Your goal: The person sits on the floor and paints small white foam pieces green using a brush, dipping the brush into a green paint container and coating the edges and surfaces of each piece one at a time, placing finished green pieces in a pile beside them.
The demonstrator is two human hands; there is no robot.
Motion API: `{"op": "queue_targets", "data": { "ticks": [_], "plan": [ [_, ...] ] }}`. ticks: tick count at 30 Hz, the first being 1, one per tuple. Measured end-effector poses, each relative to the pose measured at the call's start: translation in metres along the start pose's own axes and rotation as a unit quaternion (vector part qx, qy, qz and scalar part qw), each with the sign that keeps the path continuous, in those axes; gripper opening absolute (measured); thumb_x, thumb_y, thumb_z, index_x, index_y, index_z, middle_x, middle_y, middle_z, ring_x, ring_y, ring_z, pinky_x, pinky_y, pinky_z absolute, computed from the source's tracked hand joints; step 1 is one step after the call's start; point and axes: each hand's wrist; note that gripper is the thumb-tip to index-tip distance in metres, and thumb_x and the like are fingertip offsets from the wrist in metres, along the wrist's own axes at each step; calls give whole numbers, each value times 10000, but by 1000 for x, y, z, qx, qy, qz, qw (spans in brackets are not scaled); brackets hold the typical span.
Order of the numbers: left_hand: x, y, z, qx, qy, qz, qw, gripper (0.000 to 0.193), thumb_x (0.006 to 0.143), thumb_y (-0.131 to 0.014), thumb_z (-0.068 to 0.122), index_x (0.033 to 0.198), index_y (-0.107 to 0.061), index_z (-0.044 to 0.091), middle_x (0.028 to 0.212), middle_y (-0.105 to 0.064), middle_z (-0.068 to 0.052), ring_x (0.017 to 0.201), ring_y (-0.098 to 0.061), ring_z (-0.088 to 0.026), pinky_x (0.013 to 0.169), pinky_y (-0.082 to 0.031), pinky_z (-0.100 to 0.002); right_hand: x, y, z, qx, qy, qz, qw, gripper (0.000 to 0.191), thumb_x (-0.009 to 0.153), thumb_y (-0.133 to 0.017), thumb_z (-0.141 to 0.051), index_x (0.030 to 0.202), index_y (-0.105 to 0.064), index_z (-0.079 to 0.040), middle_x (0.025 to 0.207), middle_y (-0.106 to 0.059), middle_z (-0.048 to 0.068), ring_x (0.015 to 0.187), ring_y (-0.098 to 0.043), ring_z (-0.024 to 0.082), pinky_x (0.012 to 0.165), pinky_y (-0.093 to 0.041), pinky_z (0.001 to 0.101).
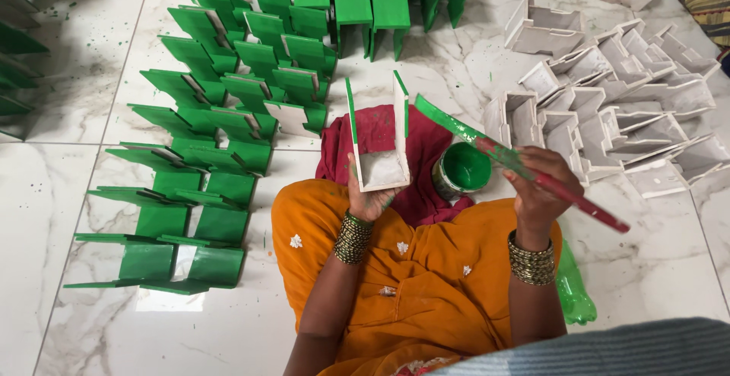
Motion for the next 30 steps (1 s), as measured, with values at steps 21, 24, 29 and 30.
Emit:
{"op": "queue_targets", "data": {
  "ticks": [21, 24, 29, 30],
  "plan": [
    [0, 2, -1, -2, 5, -5, 1000, 966, 997, -380, 775, 1448, -457, -77, 1377, -596, -266, 1222, -635, -418, 1037, -534, -577, -6, 0, 39, 196, -88, 95, 972, 331, 843, -827, 118, 1125, -672, 39, 1162, -700, 179, 1075, -678, 230, 969, -574, 323],
    [2, 3, 1, 5, -1, 11, 1000, 975, 980, -380, 778, 1436, -460, -79, 1375, -595, -273, 1221, -639, -420, 1049, -529, -589, -15, 12, 44, 236, -100, 105, 961, 324, 832, -819, 108, 1112, -676, 26, 1169, -700, 171, 1036, -686, 230, 935, -586, 334],
    [0, 5, -1, 7, 6, 3, 1000, 999, 975, -393, 791, 1435, -444, -95, 1399, -572, -293, 1234, -627, -442, 1070, -507, -600, -46, 14, 58, 247, -142, 23, 958, 334, 796, -798, 95, 1097, -669, 28, 1161, -700, 168, 1118, -685, 254, 1030, -583, 366],
    [-1, 5, 0, 2, 7, 2, 1000, 1008, 981, -398, 789, 1447, -438, -104, 1405, -565, -296, 1242, -622, -441, 1078, -499, -605, -52, 13, 62, 254, -157, 20, 954, 344, 784, -796, 103, 1097, -672, 36, 1158, -697, 169, 1119, -682, 256, 1030, -578, 364]
  ]
}}
Point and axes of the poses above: each hand's wrist, its own x-axis towards the middle knuckle, its own y-axis out of the back of the hand, z = x × y
